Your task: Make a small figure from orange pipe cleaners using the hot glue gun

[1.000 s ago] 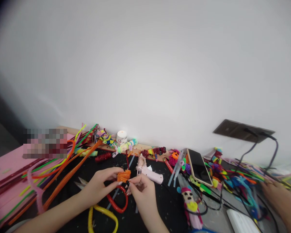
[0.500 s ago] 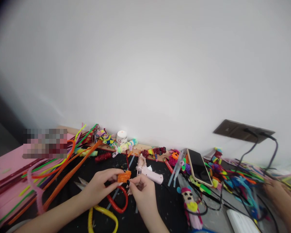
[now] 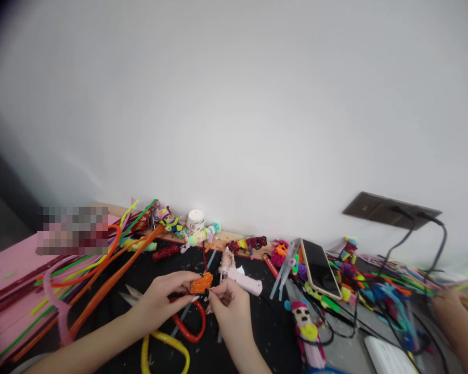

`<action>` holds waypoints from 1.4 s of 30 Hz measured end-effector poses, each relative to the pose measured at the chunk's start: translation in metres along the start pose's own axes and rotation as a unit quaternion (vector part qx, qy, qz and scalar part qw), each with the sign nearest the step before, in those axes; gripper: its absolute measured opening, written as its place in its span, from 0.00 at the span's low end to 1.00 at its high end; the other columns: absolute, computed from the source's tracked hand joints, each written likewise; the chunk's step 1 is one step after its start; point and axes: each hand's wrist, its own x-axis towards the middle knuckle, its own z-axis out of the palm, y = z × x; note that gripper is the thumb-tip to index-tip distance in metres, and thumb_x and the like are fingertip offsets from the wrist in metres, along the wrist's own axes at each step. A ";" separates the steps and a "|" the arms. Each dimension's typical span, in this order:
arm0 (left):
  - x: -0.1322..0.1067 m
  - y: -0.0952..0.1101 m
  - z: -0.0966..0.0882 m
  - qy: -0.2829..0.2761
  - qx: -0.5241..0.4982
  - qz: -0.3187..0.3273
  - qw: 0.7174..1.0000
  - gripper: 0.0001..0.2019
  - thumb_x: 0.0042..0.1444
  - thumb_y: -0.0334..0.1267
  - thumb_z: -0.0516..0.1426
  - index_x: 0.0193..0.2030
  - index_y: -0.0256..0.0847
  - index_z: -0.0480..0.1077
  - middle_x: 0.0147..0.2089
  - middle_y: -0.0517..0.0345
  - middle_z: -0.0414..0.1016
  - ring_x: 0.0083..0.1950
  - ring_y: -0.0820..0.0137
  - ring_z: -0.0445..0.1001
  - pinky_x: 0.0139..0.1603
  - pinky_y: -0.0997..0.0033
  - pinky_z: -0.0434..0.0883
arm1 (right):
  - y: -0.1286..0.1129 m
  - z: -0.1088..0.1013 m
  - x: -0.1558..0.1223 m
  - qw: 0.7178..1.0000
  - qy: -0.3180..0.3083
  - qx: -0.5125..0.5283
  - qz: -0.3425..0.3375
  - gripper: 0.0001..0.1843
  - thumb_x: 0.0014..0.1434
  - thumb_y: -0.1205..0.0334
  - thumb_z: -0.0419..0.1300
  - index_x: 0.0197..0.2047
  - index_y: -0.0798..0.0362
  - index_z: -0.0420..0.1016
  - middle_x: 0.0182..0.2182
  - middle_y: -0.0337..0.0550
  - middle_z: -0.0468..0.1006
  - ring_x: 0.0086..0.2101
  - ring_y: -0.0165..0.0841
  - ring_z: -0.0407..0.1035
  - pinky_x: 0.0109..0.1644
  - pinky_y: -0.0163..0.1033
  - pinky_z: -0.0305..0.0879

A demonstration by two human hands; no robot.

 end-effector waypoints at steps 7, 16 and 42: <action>0.000 0.004 -0.002 0.001 0.017 0.011 1.000 0.15 0.53 0.30 0.57 0.48 0.41 0.73 0.44 0.52 0.79 0.40 0.67 0.77 0.43 0.71 0.76 | 0.001 0.001 -0.002 1.000 -0.005 -0.012 -0.004 0.14 0.46 0.56 0.68 0.22 0.54 0.69 0.17 0.36 0.71 0.18 0.30 0.66 0.24 0.34 0.62; 0.000 0.004 -0.002 0.009 0.052 0.031 0.998 0.14 0.54 0.30 0.58 0.48 0.41 0.75 0.48 0.50 0.80 0.49 0.62 0.77 0.51 0.67 0.74 | 0.003 0.001 -0.004 0.998 0.002 -0.049 -0.029 0.12 0.48 0.58 0.66 0.22 0.55 0.70 0.17 0.38 0.71 0.20 0.30 0.65 0.25 0.34 0.61; 0.004 0.002 -0.003 -0.029 -0.232 -0.138 0.962 0.13 0.52 0.37 0.62 0.45 0.36 0.74 0.41 0.49 0.81 0.40 0.63 0.78 0.44 0.64 0.75 | -0.006 -0.004 -0.002 0.999 0.010 -0.026 -0.037 0.06 0.47 0.63 0.64 0.27 0.54 0.70 0.20 0.34 0.67 0.21 0.28 0.60 0.25 0.32 0.56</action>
